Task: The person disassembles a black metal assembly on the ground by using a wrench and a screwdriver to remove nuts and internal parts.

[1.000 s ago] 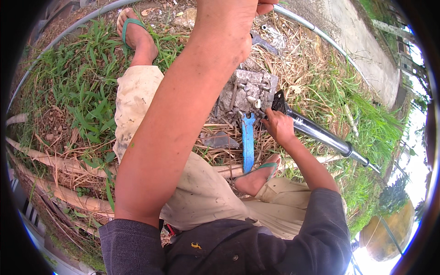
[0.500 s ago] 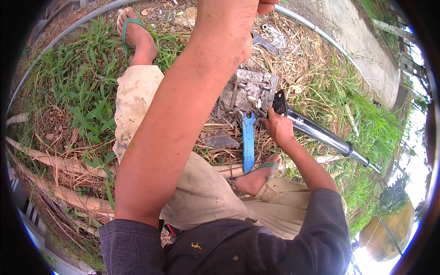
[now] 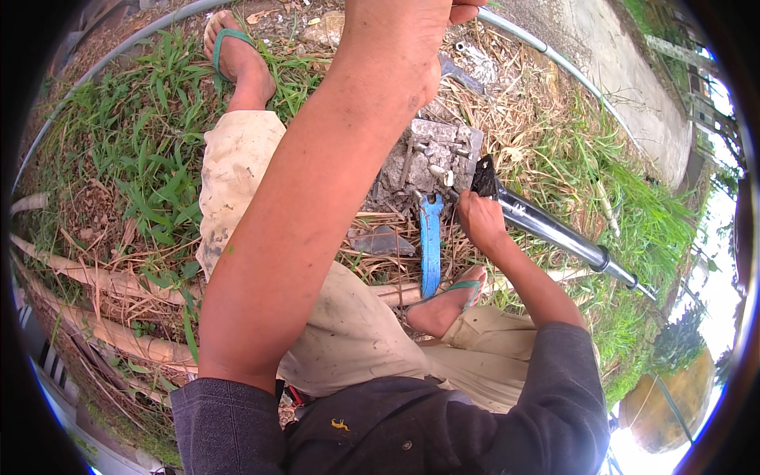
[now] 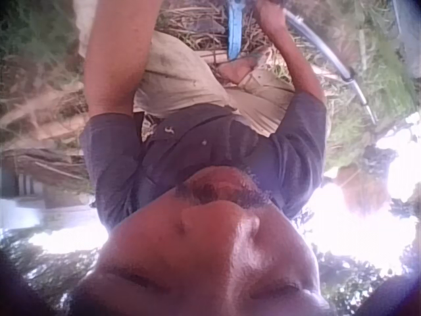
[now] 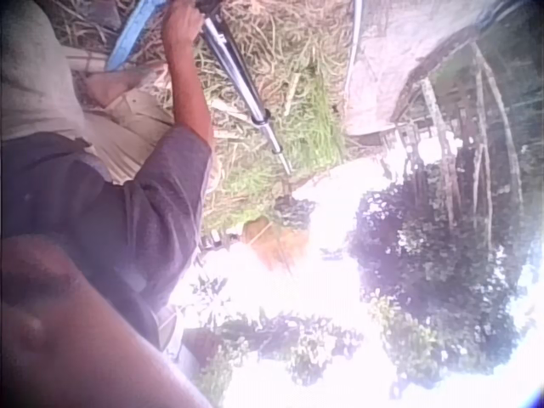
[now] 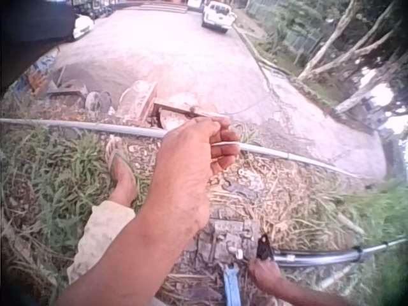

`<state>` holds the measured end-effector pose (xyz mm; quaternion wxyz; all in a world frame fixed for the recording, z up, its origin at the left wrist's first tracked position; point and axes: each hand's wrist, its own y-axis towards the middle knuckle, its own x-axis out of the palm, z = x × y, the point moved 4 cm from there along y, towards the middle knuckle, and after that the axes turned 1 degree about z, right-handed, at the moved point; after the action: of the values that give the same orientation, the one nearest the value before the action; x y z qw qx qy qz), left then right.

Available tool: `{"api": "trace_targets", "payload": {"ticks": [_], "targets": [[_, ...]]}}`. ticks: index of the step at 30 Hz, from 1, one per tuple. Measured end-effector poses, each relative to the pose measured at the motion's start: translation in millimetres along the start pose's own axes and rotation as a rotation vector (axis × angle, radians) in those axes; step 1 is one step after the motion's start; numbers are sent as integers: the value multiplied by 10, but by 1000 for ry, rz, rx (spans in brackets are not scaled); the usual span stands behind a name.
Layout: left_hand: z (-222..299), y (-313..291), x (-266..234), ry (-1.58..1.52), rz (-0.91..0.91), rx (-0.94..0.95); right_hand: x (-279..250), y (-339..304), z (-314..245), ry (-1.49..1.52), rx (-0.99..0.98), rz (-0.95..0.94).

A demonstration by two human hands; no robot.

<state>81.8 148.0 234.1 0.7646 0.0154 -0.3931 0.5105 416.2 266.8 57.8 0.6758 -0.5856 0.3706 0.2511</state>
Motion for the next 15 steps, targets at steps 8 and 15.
{"api": "trace_targets", "payload": {"ticks": [8, 15], "targets": [[8, 2, -23, -33, -20, 28, -8, 50, -1, 124, 122, -118], [26, 31, -7, -44, -18, -12, -116, 49, 15, 172, 250, -163]]}}
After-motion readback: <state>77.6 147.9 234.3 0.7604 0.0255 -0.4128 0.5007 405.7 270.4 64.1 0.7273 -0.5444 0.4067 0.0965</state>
